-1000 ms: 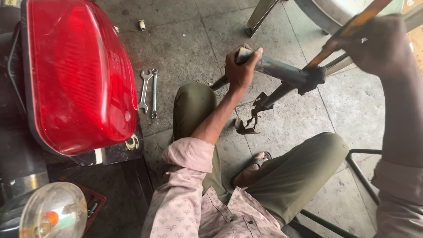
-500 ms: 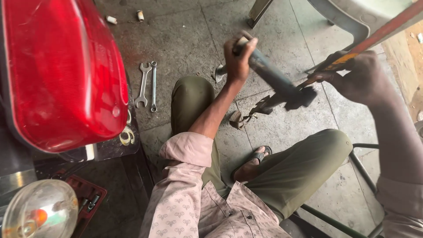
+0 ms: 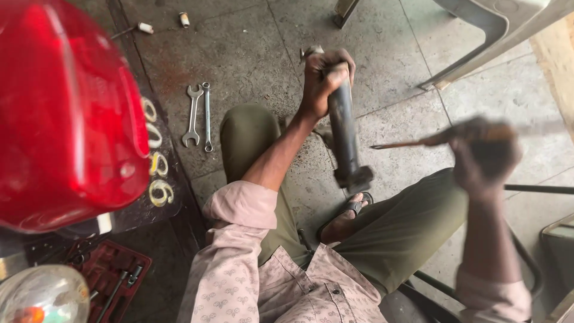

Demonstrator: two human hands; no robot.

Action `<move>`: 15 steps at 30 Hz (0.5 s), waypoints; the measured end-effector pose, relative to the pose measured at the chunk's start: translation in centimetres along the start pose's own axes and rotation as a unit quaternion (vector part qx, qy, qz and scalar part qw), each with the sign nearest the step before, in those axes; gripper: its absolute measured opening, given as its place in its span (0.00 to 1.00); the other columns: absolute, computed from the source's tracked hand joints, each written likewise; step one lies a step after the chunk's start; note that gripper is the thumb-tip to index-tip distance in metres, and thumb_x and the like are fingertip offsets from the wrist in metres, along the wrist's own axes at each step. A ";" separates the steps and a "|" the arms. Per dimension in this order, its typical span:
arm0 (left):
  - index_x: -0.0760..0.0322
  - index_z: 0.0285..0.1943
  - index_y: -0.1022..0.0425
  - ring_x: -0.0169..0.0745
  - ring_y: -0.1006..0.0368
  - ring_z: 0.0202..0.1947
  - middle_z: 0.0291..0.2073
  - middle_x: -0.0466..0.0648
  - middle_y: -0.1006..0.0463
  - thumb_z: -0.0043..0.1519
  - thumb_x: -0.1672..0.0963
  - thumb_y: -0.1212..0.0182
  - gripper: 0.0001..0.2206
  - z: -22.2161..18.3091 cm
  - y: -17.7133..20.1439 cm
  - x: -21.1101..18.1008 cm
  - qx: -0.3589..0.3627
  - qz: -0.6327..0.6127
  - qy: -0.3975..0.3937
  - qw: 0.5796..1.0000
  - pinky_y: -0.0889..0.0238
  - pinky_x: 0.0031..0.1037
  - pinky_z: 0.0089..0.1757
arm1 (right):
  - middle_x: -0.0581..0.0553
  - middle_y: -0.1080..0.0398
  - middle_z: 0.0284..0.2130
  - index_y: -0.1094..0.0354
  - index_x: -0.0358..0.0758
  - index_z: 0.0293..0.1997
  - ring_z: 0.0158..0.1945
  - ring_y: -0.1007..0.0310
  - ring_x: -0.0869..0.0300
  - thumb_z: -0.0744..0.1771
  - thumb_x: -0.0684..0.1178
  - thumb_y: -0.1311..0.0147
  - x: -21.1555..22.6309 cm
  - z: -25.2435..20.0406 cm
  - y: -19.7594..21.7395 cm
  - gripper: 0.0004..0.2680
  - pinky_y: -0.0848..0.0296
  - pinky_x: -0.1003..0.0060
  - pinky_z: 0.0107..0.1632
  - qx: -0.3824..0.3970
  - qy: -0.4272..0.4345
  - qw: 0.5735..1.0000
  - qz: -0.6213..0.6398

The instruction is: The person sits on the floor of a motorcycle repair shop holding a metal steering stem across their lap. They file rust and debris off the metal tube with a flat file, rotating the part to work different sides, then fit a wrench onto a bolt on the part.

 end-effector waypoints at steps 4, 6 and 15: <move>0.69 0.33 0.24 0.32 0.30 0.24 0.23 0.47 0.26 0.58 0.51 0.43 0.14 -0.7 -1.1 2.2 0.058 -0.001 0.018 0.998 0.33 0.28 0.28 | 0.41 0.25 0.39 0.34 0.34 0.55 0.38 0.17 0.62 0.69 0.39 0.43 7.0 -1.0 -4.4 0.09 0.17 0.60 0.40 -0.001 0.071 0.992 0.100; 0.67 0.32 0.24 0.32 0.28 0.21 0.22 0.46 0.25 0.58 0.50 0.43 0.15 -0.7 -1.9 1.8 0.080 -0.003 0.025 0.996 0.30 0.28 0.25 | 0.42 0.24 0.38 0.28 0.36 0.51 0.45 0.19 0.53 0.70 0.36 0.44 7.2 -3.0 -4.9 0.06 0.13 0.51 0.47 0.022 0.035 0.982 0.185; 0.69 0.33 0.25 0.33 0.28 0.25 0.24 0.48 0.26 0.63 0.50 0.42 0.17 -0.9 -3.1 1.8 0.100 0.020 0.053 0.993 0.34 0.26 0.30 | 0.41 0.22 0.33 0.29 0.33 0.40 0.39 0.16 0.52 0.66 0.39 0.40 12.7 -1.3 -8.6 0.03 0.14 0.60 0.42 0.133 0.102 0.986 0.013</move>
Point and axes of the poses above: each hand's wrist, its own z-axis towards the middle knuckle, its own y-axis out of the back of the hand, x = y × z, the point moved 10 cm from there along z, towards the middle knuckle
